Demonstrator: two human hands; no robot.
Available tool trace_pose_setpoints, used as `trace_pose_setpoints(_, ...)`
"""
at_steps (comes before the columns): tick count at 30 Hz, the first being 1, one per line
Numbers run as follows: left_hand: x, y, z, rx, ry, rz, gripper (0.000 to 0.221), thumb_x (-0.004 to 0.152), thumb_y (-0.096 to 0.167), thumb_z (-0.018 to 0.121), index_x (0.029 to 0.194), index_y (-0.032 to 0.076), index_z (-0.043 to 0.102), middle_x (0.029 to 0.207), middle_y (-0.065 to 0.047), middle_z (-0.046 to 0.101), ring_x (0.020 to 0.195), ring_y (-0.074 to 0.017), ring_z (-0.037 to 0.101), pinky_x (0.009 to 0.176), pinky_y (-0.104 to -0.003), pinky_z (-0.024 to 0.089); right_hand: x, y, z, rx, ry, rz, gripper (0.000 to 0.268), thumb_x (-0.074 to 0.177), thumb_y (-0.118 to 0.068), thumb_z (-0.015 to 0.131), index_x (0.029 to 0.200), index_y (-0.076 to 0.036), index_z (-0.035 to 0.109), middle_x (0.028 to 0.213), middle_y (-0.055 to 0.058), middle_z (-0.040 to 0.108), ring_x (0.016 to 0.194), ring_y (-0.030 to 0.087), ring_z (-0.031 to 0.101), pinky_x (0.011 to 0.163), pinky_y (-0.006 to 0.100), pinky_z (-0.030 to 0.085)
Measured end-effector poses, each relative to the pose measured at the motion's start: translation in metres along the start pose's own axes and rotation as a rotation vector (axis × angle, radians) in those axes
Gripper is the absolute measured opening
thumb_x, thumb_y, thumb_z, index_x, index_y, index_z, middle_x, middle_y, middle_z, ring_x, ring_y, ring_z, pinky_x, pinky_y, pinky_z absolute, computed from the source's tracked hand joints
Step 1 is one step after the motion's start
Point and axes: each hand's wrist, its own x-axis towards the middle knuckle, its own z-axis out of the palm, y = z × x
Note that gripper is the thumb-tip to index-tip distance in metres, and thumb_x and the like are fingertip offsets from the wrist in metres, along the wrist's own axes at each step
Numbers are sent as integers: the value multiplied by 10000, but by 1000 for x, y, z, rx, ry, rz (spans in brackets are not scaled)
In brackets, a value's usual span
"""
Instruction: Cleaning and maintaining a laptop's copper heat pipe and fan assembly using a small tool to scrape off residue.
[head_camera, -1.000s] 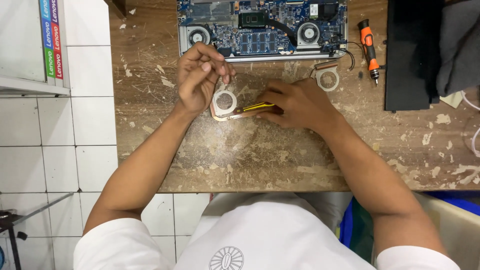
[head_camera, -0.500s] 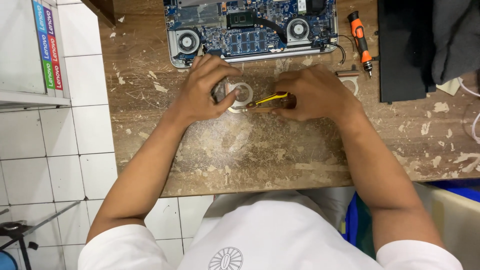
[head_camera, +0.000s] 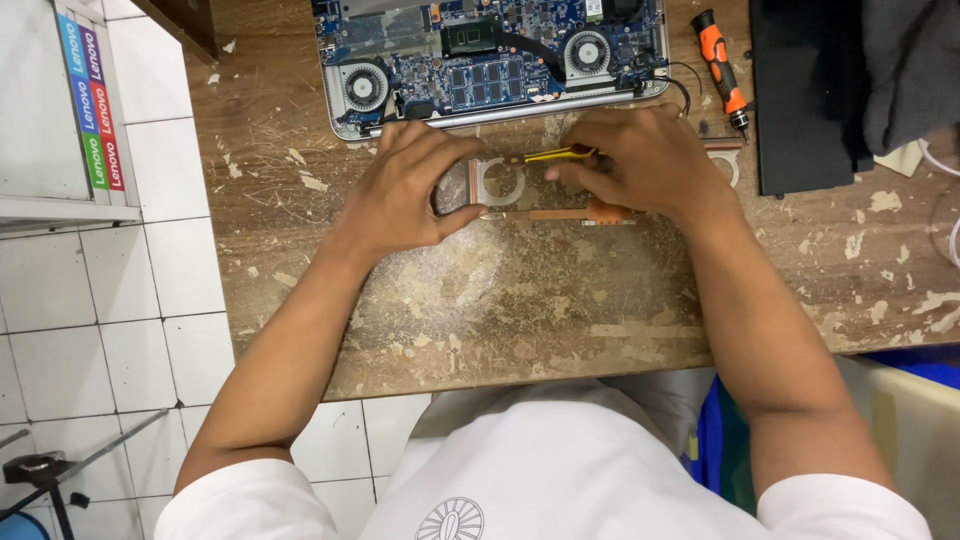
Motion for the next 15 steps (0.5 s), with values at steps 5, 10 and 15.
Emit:
trace_pose_setpoints(5,0,-1,4,-61,44,2,648,758,235,948,1282,1,648,1014,-159,744,929,-311,645,919,-417,401,6,-17,2,-96,64,-78,246,1043,-327,687,1002,-107,789,852,74,751,602,211,694,563,271,515)
trace_pose_setpoints(10,-3,-2,13,-121,98,10,704,724,208,972,1309,8,635,980,-166,753,887,-308,652,925,-418,406,6,-14,10,-62,84,-111,184,1008,-262,710,977,-99,788,817,74,722,538,215,650,517,301,481)
trace_pose_setpoints(15,-2,0,11,-139,104,-9,718,711,219,989,1301,12,637,977,-160,756,864,-297,651,917,-415,410,6,-11,10,-81,154,-135,145,999,-229,743,960,-96,788,806,59,696,512,193,625,506,298,465)
